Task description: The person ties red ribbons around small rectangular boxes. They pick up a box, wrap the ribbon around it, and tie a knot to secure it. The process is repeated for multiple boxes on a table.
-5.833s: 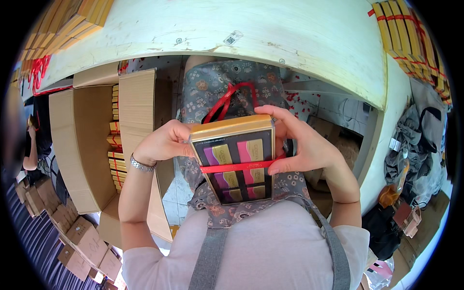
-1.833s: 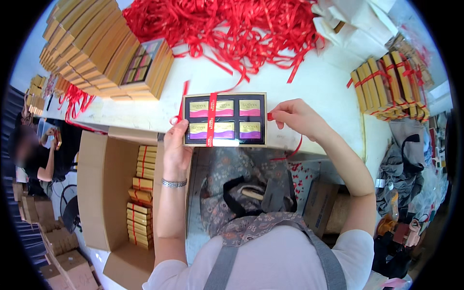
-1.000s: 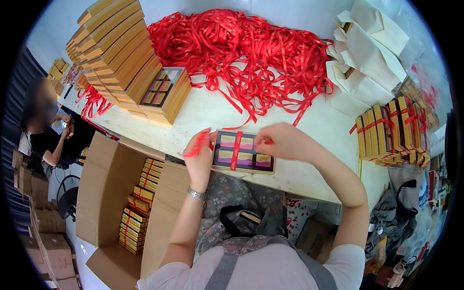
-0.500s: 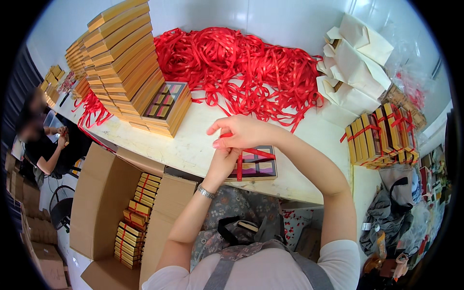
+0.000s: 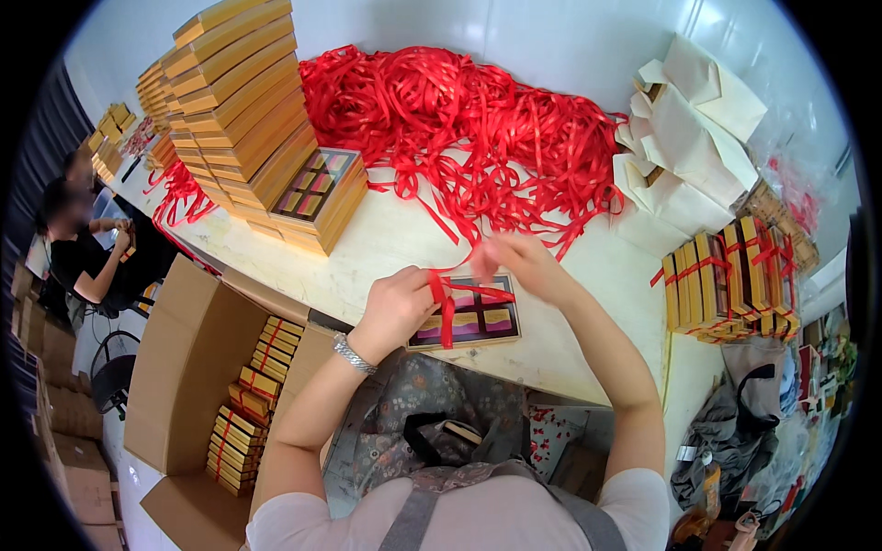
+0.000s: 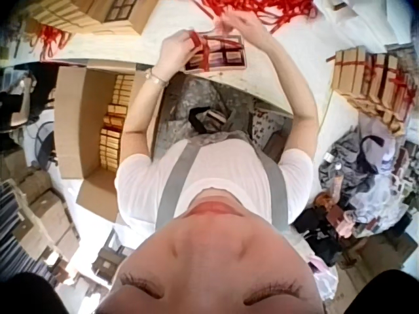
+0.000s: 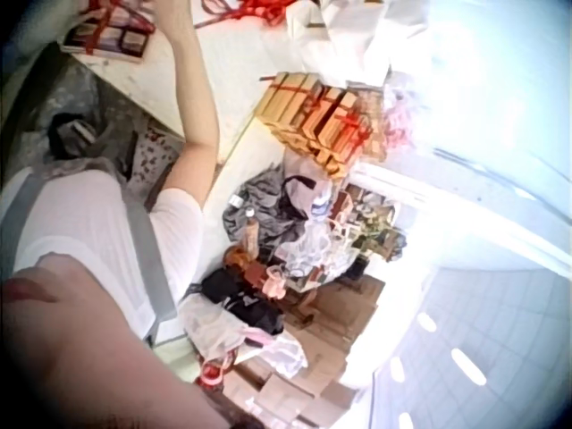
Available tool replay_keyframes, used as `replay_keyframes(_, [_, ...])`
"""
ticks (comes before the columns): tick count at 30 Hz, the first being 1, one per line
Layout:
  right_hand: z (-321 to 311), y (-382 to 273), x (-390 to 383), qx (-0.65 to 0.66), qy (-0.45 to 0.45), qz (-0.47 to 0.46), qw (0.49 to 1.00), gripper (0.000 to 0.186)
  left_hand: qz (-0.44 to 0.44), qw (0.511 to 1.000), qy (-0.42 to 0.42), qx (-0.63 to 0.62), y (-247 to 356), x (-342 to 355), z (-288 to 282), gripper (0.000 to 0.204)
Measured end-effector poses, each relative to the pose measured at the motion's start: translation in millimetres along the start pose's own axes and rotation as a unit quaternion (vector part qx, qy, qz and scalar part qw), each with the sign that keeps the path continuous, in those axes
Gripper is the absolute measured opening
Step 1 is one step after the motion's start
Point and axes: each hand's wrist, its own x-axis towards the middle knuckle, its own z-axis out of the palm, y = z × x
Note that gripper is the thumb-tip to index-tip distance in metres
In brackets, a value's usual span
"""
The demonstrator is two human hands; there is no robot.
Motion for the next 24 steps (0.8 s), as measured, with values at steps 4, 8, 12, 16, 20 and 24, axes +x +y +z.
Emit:
replay_keyframes(4, [7.0,31.8,31.1,-0.047,-0.149,0.065,0.985,0.024,0.084,0.987,0.116,0.070,10.1,-0.8,2.8,0.027])
replay_keyframes(8, [-10.5,32.1,18.7,-0.094,-0.179,0.138,0.970,0.028,-0.003,0.988,0.115,-0.098,20.5,-19.9,-3.8,0.013])
replay_keyframes(12, [-3.0,30.7,-2.5,0.188,-0.057,0.133,0.972,0.029,-0.188,0.865,0.077,-0.458,15.1,-35.6,5.5,0.026])
replay_keyframes(16, [26.9,42.7,-16.0,0.291,-0.054,0.129,0.946,0.019,-0.218,0.928,0.076,-0.292,4.9,-45.7,19.7,0.017])
replay_keyframes(20, [43.1,44.0,-27.8,0.009,-0.083,0.068,0.994,0.016,-0.102,0.984,0.113,-0.087,7.9,-64.3,27.4,0.016])
replay_keyframes(24, [55.6,34.8,-32.4,-0.202,-0.029,-0.072,0.976,0.015,-0.181,0.968,0.087,-0.150,-1.6,-74.5,32.8,0.015])
